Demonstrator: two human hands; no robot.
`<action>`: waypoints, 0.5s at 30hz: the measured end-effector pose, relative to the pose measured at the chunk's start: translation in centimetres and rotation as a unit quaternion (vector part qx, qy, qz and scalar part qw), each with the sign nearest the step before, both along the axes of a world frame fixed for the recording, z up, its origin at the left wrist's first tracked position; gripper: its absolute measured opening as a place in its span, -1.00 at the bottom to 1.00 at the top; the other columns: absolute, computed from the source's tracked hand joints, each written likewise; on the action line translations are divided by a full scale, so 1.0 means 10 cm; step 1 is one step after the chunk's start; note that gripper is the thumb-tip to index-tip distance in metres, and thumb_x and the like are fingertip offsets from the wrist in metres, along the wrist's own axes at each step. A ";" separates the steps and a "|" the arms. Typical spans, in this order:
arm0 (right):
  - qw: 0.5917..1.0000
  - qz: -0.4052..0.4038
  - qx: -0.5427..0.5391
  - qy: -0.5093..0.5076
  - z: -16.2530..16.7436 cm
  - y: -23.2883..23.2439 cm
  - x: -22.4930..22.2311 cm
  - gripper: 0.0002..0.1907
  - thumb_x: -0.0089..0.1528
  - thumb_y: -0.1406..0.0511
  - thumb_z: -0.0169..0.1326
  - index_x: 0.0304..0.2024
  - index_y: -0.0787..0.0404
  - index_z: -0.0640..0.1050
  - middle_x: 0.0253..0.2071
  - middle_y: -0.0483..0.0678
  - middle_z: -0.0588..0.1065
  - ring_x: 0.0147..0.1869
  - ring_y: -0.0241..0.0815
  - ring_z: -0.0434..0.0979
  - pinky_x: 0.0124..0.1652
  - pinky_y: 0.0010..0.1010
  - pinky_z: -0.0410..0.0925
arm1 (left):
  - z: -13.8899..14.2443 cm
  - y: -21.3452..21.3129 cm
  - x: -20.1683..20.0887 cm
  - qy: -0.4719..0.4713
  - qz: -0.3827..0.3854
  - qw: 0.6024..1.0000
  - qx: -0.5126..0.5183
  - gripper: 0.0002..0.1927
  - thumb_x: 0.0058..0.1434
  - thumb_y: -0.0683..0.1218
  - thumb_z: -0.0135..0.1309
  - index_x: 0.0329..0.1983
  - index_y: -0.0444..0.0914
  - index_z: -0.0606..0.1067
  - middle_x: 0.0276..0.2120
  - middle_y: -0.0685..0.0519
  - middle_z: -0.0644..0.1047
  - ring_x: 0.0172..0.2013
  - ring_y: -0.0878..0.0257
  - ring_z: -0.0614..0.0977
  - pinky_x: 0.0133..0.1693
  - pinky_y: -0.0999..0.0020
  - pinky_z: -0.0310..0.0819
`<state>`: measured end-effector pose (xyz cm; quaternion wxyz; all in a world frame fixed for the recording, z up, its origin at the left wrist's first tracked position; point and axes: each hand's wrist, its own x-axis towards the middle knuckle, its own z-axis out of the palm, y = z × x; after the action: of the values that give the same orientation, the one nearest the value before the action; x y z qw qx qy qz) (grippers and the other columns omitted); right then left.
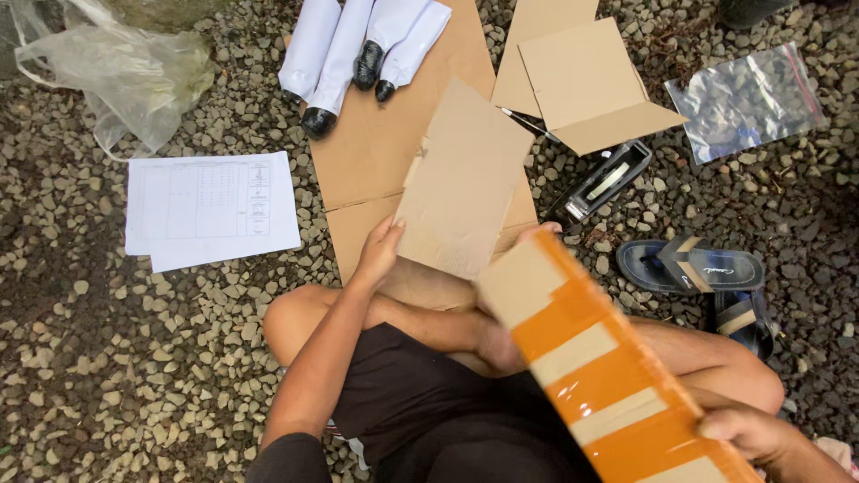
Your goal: The person assembles a small cardboard box by applying orange packing tape to seal the seams. They then use scissors to cut a separate piece of cardboard and trim it to fit the box, completing the assembly.
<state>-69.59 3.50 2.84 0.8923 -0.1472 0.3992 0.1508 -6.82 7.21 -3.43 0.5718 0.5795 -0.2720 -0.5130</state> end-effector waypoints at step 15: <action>0.360 -0.093 -0.927 -0.046 0.85 -0.73 3.02 -0.59 0.04 0.20 0.39 -0.11 0.18 0.60 -0.13 -0.05 0.59 -0.07 -0.13 0.61 -0.08 -0.31 0.45 | 1.46 -0.03 -1.26 0.182 0.069 0.959 -0.206 -0.43 0.54 -0.05 -0.29 0.55 -0.34 0.05 0.46 -0.03 0.22 0.42 0.27 0.24 0.40 0.35 0.07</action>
<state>-39.40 -3.85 11.29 0.2176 -0.8501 0.2562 -0.4054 -19.43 6.89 11.16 0.7528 0.3629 -0.2223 -0.5022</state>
